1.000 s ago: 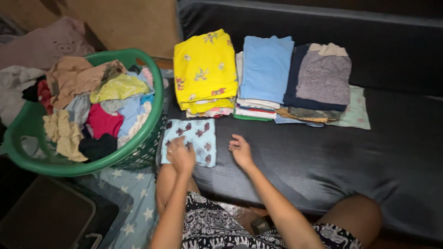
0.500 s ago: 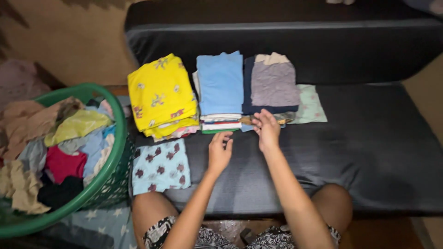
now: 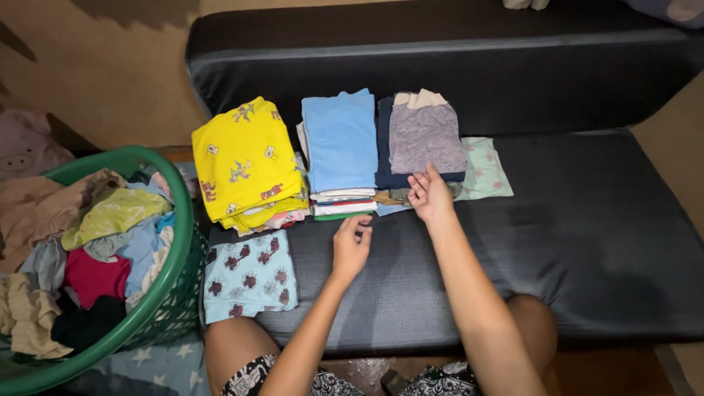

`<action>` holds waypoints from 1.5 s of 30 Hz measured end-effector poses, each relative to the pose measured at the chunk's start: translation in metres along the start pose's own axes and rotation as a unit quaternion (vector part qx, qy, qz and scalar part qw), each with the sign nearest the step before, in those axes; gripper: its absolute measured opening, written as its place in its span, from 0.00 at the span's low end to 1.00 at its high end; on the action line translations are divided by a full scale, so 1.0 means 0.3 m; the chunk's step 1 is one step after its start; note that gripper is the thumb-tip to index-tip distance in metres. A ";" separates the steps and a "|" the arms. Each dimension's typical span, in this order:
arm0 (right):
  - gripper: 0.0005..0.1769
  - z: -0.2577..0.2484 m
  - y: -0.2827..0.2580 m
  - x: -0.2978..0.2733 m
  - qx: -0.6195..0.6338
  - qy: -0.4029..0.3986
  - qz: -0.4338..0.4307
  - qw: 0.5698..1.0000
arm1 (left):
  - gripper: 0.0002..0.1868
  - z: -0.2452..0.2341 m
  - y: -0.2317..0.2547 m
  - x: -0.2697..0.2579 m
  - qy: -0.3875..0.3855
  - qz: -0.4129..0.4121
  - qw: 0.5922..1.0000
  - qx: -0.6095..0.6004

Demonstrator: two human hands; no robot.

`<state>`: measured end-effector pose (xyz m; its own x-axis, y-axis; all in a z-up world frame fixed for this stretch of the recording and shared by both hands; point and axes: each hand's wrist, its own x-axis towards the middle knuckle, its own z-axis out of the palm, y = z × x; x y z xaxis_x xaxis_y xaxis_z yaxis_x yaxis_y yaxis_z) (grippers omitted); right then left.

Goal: Folding various items of laundry and stacking them on a bench.

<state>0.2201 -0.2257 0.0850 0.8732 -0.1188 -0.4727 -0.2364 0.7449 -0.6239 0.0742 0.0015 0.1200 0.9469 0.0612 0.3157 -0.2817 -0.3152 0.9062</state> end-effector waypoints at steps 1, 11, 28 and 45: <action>0.24 0.017 -0.003 -0.008 0.000 0.000 0.000 1.000 | 0.13 0.001 -0.001 0.003 0.000 0.000 1.000 0.000; 0.17 0.211 -0.099 -0.257 0.031 -0.152 -0.188 0.970 | 0.11 0.046 -0.045 0.032 0.023 -0.009 0.999 -0.039; 0.40 0.159 0.162 -0.532 0.055 -0.416 0.103 0.902 | 0.50 -0.259 0.002 -0.086 -0.199 -0.291 0.623 -0.698; 0.40 0.361 0.805 -0.528 -0.310 -0.379 0.171 0.855 | 0.32 -0.900 -0.522 -0.274 0.145 -0.261 0.880 -0.369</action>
<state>0.0707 0.0441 0.0766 0.6773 0.6713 -0.3009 -0.5090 0.1323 -0.8505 -0.0014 0.3015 0.0282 0.9278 0.2886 -0.2365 0.0549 0.5214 0.8516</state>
